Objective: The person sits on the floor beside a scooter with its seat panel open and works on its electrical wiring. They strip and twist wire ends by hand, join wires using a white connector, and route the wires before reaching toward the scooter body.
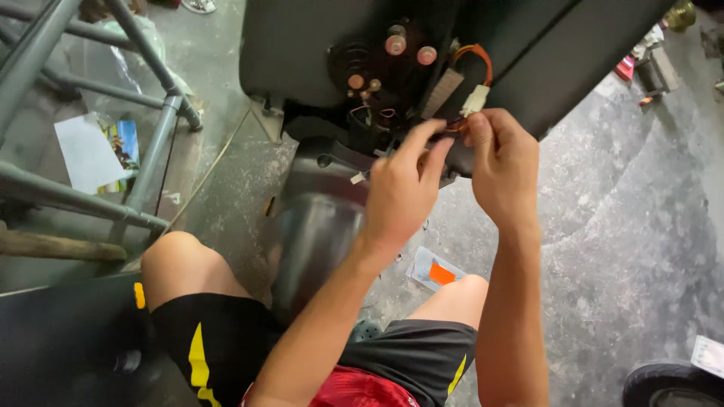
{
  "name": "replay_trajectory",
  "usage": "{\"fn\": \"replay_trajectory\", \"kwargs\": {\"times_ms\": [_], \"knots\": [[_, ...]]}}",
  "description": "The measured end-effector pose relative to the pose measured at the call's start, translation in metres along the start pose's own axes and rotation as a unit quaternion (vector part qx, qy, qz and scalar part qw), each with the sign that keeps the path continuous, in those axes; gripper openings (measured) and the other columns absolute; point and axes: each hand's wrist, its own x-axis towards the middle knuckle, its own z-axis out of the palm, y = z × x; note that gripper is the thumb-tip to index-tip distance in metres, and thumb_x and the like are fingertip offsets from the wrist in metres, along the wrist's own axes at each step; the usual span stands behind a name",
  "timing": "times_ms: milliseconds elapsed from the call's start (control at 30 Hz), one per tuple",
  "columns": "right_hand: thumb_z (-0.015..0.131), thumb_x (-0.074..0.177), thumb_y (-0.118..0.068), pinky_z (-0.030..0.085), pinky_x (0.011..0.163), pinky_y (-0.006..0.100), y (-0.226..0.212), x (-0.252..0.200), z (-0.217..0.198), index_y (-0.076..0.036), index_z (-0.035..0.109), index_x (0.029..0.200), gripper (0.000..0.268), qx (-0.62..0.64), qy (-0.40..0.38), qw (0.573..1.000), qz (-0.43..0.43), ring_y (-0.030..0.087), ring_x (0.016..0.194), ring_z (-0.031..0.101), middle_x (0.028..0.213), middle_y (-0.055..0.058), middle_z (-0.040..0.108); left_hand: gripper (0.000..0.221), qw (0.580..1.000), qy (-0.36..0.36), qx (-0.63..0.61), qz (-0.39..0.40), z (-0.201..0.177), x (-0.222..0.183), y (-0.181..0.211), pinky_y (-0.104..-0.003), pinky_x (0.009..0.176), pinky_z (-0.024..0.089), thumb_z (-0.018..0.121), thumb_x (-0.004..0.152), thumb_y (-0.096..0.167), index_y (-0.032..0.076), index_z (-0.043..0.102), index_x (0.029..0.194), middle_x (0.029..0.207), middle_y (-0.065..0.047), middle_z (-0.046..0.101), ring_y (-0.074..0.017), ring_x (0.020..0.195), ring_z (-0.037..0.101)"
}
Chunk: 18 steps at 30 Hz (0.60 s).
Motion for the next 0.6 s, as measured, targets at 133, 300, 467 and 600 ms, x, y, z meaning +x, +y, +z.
{"fn": "replay_trajectory", "kwargs": {"times_ms": [133, 300, 467, 600], "knots": [[0.056, 0.112, -0.016, 0.049, 0.069, 0.025, -0.004, 0.001, -0.002, 0.005, 0.066, 0.107, 0.023, 0.032, -0.003, 0.999, 0.008, 0.007, 0.079, 0.058, 0.086, 0.003, 0.069, 0.027, 0.982, -0.115, -0.037, -0.144, -0.009, 0.034, 0.022, -0.031, 0.041, 0.049, 0.07, 0.094, 0.021, 0.006, 0.073, 0.116, 0.061, -0.009, 0.07, -0.017, 0.04, 0.064], [0.058, 0.111, -0.017, 0.045, 0.063, 0.027, -0.005, 0.001, -0.002, 0.004, 0.068, 0.103, 0.024, 0.007, -0.009, 1.0, 0.021, 0.008, 0.072, 0.053, 0.078, 0.005, 0.063, 0.019, 0.968, -0.165, -0.053, -0.183, -0.013, 0.052, 0.018, -0.025, 0.032, 0.047, 0.071, 0.092, 0.02, 0.006, 0.079, 0.102, 0.061, -0.001, 0.068, -0.0087, 0.041, 0.063], [0.058, 0.11, -0.018, 0.043, 0.06, 0.027, -0.007, 0.003, -0.005, 0.003, 0.069, 0.103, 0.025, 0.016, -0.021, 0.999, 0.047, 0.008, 0.069, 0.049, 0.075, 0.002, 0.061, 0.015, 0.979, -0.172, -0.007, -0.108, -0.014, 0.055, 0.019, -0.028, 0.037, 0.048, 0.07, 0.092, 0.016, 0.004, 0.079, 0.092, 0.059, -0.004, 0.067, -0.0131, 0.041, 0.064], [0.053, 0.113, -0.02, 0.042, 0.065, 0.026, -0.001, 0.002, -0.007, 0.004, 0.066, 0.1, 0.03, 0.095, -0.038, 0.993, 0.065, 0.007, 0.074, 0.049, 0.079, 0.0, 0.059, 0.017, 0.983, -0.153, 0.095, 0.049, -0.008, 0.054, 0.008, -0.037, 0.053, 0.052, 0.068, 0.095, 0.015, 0.003, 0.077, 0.088, 0.06, -0.014, 0.066, -0.0272, 0.05, 0.067]]}}
